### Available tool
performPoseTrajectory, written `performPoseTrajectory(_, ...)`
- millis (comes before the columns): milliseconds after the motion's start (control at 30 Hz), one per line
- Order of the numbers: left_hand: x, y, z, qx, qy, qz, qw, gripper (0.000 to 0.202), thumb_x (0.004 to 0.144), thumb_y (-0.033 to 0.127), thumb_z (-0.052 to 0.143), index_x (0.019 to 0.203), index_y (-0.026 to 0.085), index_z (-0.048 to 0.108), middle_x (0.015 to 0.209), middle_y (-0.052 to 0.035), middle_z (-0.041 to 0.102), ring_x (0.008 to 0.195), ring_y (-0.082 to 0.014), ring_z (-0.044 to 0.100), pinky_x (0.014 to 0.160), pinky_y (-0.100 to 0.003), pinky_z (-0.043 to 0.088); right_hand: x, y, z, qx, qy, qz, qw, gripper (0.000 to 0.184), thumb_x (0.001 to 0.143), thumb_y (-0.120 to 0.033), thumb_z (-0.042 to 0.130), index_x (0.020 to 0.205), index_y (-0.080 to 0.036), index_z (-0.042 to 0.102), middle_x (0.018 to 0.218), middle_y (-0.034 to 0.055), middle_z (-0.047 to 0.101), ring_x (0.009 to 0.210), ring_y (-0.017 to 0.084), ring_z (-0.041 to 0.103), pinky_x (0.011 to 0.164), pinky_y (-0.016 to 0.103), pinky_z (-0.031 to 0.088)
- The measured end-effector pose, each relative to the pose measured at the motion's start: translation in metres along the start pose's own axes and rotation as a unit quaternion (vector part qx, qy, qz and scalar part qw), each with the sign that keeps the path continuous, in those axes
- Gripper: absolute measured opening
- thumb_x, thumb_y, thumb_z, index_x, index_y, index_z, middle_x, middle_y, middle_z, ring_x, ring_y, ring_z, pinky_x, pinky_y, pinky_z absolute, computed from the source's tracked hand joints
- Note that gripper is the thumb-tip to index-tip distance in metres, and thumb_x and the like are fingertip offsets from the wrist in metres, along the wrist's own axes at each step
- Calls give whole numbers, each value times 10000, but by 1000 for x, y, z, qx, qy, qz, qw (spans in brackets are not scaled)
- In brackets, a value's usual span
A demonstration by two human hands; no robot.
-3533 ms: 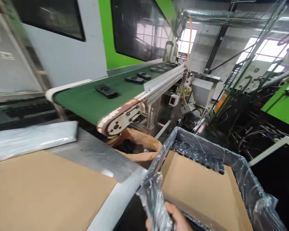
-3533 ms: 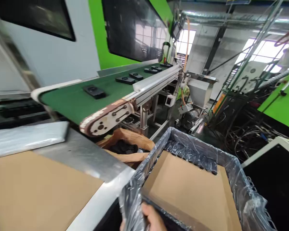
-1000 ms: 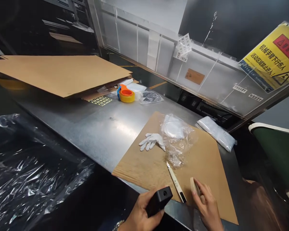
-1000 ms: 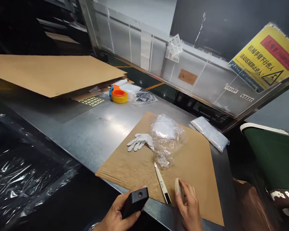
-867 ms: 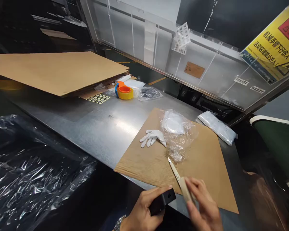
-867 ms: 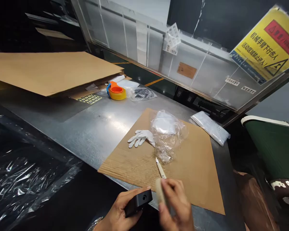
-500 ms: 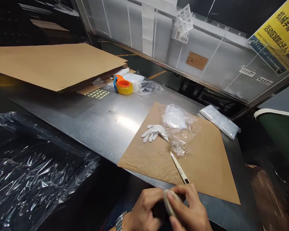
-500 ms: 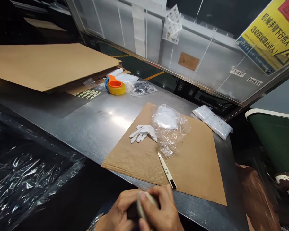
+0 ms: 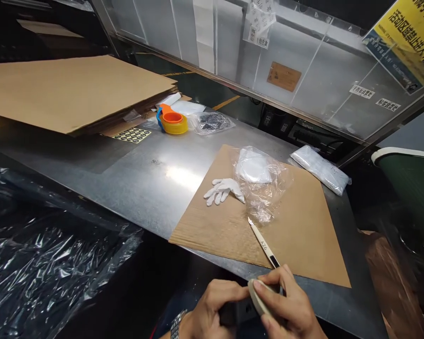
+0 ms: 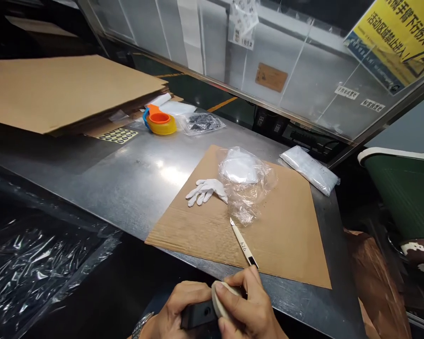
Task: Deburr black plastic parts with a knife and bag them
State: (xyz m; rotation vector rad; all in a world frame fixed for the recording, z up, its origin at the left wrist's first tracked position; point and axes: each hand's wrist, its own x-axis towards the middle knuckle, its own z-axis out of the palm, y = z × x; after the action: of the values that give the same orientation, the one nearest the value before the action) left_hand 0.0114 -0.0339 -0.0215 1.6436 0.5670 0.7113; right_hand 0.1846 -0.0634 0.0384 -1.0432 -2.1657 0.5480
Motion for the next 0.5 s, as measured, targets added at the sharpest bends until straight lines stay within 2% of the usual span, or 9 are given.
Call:
performPoseTrajectory(133, 2, 4, 2, -69, 22, -24, 997, 71, 678, 170, 608, 653, 165, 674, 582, -51, 518, 562, -175, 466, 596, -291, 355, -1, -1, -1, -12, 14, -7, 1000, 479, 876, -311, 437, 1350, -246, 410, 909, 82, 480, 787, 188, 478, 625, 335, 472)
performPoseTrajectory(200, 1, 6, 0, -103, 28, -47, 993, 92, 657, 158, 619, 711, 162, 693, 613, -53, 544, 588, -180, 484, 615, -291, 367, -2, -1, -4, 8, 8, 6, 1000, 485, 863, -267, 460, 1346, -263, 415, 914, 78, 495, 787, 181, 492, 633, 331, 480)
performPoseTrajectory(300, 1, 4, -2, -178, 2, -93, 980, 335, 612, 99, 587, 925, 163, 688, 662, -32, 580, 604, -166, 499, 600, -270, 368, -6, 2, -3, 69, 33, 66, 995, 461, 878, -238, 456, 1337, -278, 428, 953, 83, 516, 822, 182, 530, 660, 332, 498)
performPoseTrajectory(400, 3, -3, 4, -343, 18, -122, 931, 718, 529, 66, 568, 1229, 218, 530, 801, -11, 639, 679, -175, 549, 669, -282, 408, -12, 5, 17, 123, 128, 139, 974, 417, 903, -319, 443, 1318, -285, 454, 1009, 90, 496, 904, 203, 550, 727, 356, 505)
performPoseTrajectory(433, 5, -4, 6, -402, 44, -124, 906, 796, 515, 68, 561, 1287, 238, 468, 894, -15, 652, 742, -189, 570, 728, -305, 421, -14, 5, 28, 136, 165, 155, 964, 416, 906, -339, 442, 1320, -300, 448, 1021, 84, 484, 924, 205, 551, 741, 357, 504)
performPoseTrajectory(500, 10, -5, 11, -501, 108, -122, 850, 828, 531, 88, 542, 1329, 267, 408, 1120, -30, 621, 933, -233, 571, 865, -368, 403, -18, 5, 51, 151, 226, 169, 948, 421, 906, -360, 448, 1325, -328, 432, 1034, 74, 476, 939, 206, 556, 741, 354, 504)
